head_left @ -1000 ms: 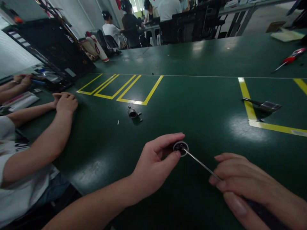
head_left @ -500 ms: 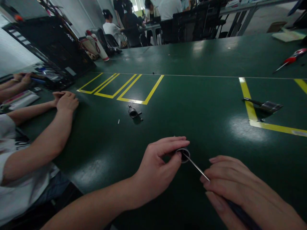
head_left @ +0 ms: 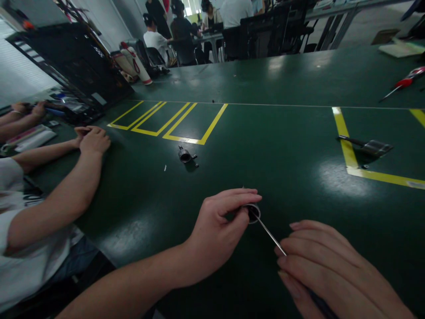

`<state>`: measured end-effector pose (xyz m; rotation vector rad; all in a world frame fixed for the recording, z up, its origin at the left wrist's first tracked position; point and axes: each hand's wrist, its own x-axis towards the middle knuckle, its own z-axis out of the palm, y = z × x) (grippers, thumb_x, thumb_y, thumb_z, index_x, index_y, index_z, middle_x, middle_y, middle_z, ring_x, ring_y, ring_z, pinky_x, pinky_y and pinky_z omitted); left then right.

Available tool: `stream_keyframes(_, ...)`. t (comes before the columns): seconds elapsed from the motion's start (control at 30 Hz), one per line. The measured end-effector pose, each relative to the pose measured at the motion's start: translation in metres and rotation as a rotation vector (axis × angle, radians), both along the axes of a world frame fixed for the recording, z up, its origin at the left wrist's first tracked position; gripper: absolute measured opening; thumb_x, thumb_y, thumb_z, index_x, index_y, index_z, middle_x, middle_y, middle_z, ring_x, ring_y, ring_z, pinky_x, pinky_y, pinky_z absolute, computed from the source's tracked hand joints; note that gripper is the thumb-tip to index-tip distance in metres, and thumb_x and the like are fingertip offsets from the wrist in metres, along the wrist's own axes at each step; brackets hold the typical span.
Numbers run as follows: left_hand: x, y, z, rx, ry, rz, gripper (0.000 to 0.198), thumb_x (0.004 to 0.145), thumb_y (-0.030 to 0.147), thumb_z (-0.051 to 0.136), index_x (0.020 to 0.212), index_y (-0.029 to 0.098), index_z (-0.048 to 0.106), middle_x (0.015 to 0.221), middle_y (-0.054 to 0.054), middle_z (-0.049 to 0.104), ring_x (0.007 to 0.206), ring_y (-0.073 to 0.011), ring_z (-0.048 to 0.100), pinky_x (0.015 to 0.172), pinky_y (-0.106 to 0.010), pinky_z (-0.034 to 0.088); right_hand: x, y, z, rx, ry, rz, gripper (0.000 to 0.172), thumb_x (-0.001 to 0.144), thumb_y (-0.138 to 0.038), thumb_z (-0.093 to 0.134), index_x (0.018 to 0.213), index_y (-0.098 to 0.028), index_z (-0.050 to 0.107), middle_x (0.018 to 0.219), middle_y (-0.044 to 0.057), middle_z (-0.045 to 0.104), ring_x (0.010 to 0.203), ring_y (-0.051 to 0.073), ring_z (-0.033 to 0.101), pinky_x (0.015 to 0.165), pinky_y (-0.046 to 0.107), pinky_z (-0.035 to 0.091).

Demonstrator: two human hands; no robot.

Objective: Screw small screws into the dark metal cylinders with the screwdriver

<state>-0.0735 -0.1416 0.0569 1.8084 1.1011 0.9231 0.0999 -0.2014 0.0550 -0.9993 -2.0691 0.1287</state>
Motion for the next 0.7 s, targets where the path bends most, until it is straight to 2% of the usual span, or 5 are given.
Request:
stream_keyframes(0.13,0.0017,0.0004,-0.0019,-0.005,-0.005,0.008,0.026,0.078,0.007,0.052,0.093,0.015,0.071,0.101,-0.006,0.072,0.097,-0.0171,0.066,0.091,-0.031,0.054,0.0004,0.0009,-0.0011,0.010,-0.002,-0.006,0.018,0.075,-0.006,0.056,0.082,-0.022,0.062,0.072,-0.002,0.073,0.070,0.014,0.070,0.088,0.024,0.053)
stream_keyframes(0.3,0.0029,-0.0006,-0.0024,-0.017,-0.009,0.017,0.025,0.078,0.009,0.053,0.094,0.014,0.071,0.101,-0.007,0.071,0.097,-0.0180,0.066,0.091,-0.033,0.054,0.0030,-0.0004,-0.0013,0.030,-0.004,-0.027,0.018,0.074,-0.005,0.053,0.077,-0.021,0.063,0.072,0.001,0.074,0.069,0.015,0.070,0.082,0.025,0.055)
stream_keyframes(0.5,0.0015,-0.0015,-0.0006,0.001,-0.014,0.008,0.026,0.077,0.004,0.050,0.090,0.013,0.071,0.099,-0.007,0.072,0.095,-0.0160,0.066,0.087,-0.028,0.055,0.0015,-0.0024,-0.0004,0.019,0.002,-0.013,0.020,0.074,-0.006,0.054,0.084,-0.021,0.061,0.072,-0.001,0.073,0.071,0.014,0.070,0.086,0.024,0.053)
stream_keyframes(0.6,0.0017,-0.0008,-0.0008,-0.035,-0.035,-0.002,0.025,0.077,0.004,0.050,0.090,0.013,0.070,0.101,-0.007,0.071,0.096,-0.0161,0.066,0.087,-0.028,0.054,0.0030,-0.0006,-0.0008,-0.006,0.030,-0.038,0.019,0.075,-0.007,0.052,0.084,-0.022,0.060,0.074,0.000,0.073,0.072,0.015,0.070,0.083,0.026,0.055)
stream_keyframes(0.7,0.0009,0.0015,-0.0026,-0.141,-0.114,-0.029,0.024,0.078,0.005,0.050,0.091,0.014,0.068,0.104,-0.008,0.069,0.099,-0.0172,0.064,0.085,-0.028,0.055,0.0070,-0.0004,-0.0024,-0.070,0.058,-0.029,0.017,0.080,-0.010,0.051,0.086,-0.024,0.059,0.075,0.000,0.072,0.074,0.018,0.070,0.080,0.029,0.056)
